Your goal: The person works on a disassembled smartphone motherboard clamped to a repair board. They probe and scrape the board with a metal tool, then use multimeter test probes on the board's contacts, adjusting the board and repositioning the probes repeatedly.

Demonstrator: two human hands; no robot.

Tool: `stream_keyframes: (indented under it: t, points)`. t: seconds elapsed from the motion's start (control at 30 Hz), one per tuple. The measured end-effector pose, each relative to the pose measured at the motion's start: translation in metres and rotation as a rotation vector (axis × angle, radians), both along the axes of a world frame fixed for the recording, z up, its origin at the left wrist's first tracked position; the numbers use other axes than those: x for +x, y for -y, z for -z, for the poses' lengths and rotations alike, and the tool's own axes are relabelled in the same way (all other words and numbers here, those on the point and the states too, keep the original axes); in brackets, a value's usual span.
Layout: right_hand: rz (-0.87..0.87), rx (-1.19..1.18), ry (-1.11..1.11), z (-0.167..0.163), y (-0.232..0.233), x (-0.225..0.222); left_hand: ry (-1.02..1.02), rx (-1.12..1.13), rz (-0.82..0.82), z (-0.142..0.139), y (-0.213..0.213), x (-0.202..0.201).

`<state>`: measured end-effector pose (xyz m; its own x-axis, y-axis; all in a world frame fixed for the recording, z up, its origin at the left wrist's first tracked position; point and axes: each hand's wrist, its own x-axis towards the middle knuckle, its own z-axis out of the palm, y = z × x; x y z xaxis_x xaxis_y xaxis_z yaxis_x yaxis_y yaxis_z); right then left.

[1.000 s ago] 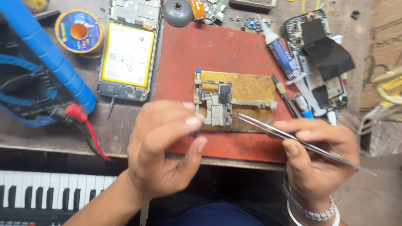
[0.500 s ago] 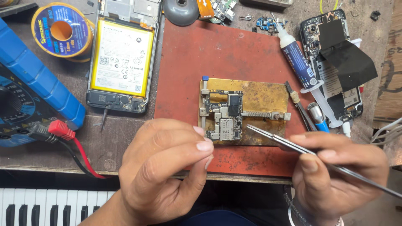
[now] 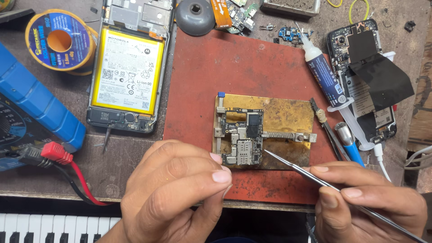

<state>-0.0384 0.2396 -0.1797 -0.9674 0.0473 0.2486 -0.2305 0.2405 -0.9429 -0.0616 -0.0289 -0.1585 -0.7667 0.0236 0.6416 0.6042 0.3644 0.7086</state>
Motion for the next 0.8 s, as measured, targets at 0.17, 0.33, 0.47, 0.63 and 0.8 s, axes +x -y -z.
stream_keyframes:
  t: [0.17,0.33,0.47,0.63,0.8]
  points:
    - [-0.089,0.057,-0.053,0.000,0.000,-0.009,0.005,0.002,0.003,0.001,0.001,0.000]
    - [-0.139,0.085,-0.101,0.003,-0.001,-0.013,0.001,0.007,0.005,0.001,0.001,-0.001]
    - [-0.171,0.106,-0.119,0.003,-0.002,-0.016,-0.002,0.002,0.014,0.000,0.001,-0.002]
    - [-0.183,0.122,-0.116,0.002,-0.001,-0.018,-0.005,0.002,0.020,0.000,0.002,-0.002]
    - [-0.172,0.110,-0.130,0.003,0.001,-0.018,-0.005,0.005,0.018,0.001,0.002,-0.002]
